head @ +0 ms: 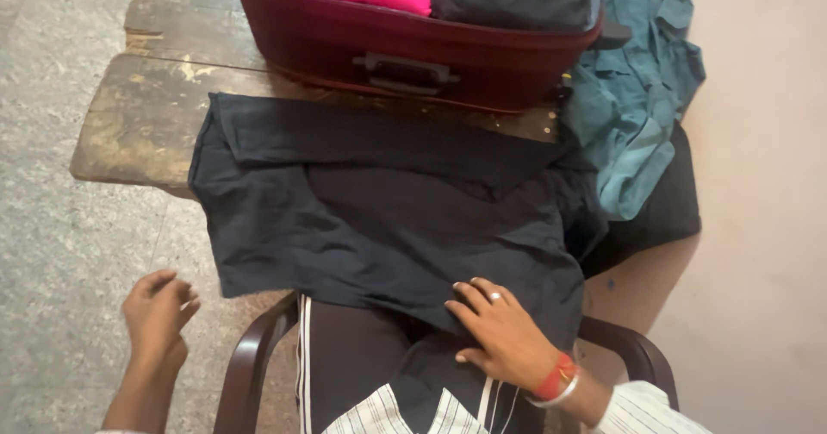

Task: The person folds a black t-shirt and a dark blue long-sleeved shirt on a table before placing them into a suitcase already containing other folded items.

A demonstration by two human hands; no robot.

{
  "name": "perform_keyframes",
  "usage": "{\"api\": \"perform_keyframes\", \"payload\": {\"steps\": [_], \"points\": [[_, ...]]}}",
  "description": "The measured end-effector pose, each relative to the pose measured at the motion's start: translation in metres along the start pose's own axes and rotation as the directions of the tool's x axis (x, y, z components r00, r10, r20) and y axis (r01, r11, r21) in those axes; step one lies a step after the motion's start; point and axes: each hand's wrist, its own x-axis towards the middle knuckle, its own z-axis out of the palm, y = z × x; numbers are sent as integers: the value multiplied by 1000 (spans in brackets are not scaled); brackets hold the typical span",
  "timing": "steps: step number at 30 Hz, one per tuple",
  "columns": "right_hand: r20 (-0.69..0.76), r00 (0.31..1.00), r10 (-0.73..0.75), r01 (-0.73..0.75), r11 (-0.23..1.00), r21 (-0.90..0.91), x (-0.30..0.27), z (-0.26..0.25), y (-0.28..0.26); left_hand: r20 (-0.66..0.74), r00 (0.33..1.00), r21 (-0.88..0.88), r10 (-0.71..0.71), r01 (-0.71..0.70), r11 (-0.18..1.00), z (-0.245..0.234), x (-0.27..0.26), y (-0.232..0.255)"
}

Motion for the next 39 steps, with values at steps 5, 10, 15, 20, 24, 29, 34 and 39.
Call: {"api": "perform_keyframes", "payload": {"steps": [5,10,15,20,24,29,34,39], "points": [[-85,990,114,-115,993,-13,-36,-5,-5,264,909,238,324,-387,891,21,-37,24],[-50,998,49,-49,999,-8,-51,5,-10,310,798,524,517,-598,607,79,-6,10],[-130,984,120,-97,980,177,-64,-8,-11,186,956,87,-228,215,973,59,62,-49],[-183,913,365,-361,931,52,-85,-32,-1,-61,995,-31,75,-77,997,6,76,-54],[83,803,590,-589,807,-33,-98,-27,11,63,904,147,423,-428,892,0,49,-28],[124,705,699,-709,700,87,-110,-1,25,737,674,485,43,-572,662,88,-98,99],[-235,839,491,-364,827,428,-114,1,40,786,97,418,-611,-811,409,187,-246,116],[-84,774,627,-413,602,684,-111,-16,42,969,93,199,-230,-842,501,221,-290,81]]}}
